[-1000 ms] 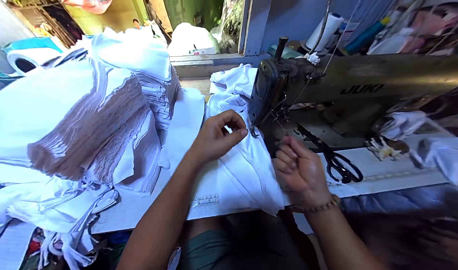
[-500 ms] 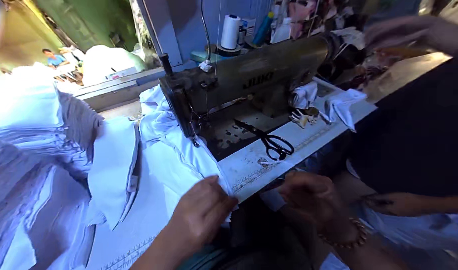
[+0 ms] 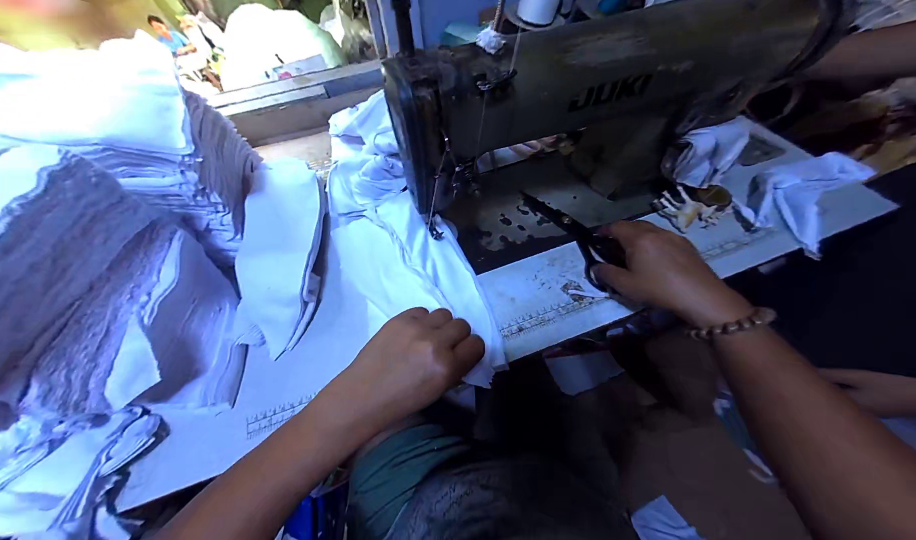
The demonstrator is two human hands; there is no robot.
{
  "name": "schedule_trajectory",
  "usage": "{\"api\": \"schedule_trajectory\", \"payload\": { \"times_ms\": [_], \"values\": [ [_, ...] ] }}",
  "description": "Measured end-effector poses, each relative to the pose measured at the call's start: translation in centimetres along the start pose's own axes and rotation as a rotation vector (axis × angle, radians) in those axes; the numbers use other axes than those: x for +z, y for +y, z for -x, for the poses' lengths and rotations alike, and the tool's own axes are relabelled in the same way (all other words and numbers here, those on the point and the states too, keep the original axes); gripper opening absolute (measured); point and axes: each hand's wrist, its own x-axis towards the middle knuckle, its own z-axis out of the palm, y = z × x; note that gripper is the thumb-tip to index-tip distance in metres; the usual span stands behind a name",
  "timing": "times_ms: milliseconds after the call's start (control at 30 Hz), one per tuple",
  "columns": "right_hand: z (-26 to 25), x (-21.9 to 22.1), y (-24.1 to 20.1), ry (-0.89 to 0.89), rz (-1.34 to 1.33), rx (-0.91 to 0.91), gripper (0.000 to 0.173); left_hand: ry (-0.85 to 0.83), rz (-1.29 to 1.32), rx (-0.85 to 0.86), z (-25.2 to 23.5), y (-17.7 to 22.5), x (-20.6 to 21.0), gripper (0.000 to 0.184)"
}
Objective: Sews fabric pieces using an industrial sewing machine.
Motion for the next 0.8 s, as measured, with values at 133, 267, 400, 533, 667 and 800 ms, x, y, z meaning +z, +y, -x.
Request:
{"api": "schedule_trajectory", "payload": {
  "times_ms": [133, 267, 400, 533, 667, 800],
  "values": [
    [-1.1, -0.8, 1.4, -0.123, -0.039, 0.048, 0.036, -0.012, -0.010, -0.089, 0.7, -1.1, -2.2, 0.019],
    [1.0, -1.2, 2.4, -0.198, -0.549, 0.006, 0.043, -0.066, -0.027, -0.138, 0.7, -2.8, -4.2, 0.016],
    [6.6, 0.3, 2.1, -0.185, -1.131, -0.171, 0.049, -0.089, -0.057, -0.176, 0.3, -3.9, -5.3, 0.014],
    [11.9, 3.0, -0.2, -0.482, -1.448, -0.332, 0.055, -0.063, -0.067, -0.167, -0.8, -4.3, -5.0, 0.012],
    [15.1, 4.7, -3.4, -0.697, -1.495, -0.248, 0.073, -0.064, -0.086, -0.166, -1.5, -3.9, -5.2, 0.015],
    [15.3, 6.6, -5.2, -0.740, -1.550, -0.353, 0.074, 0.013, -0.125, -0.142, -2.3, -3.2, -5.1, 0.022]
  ]
}}
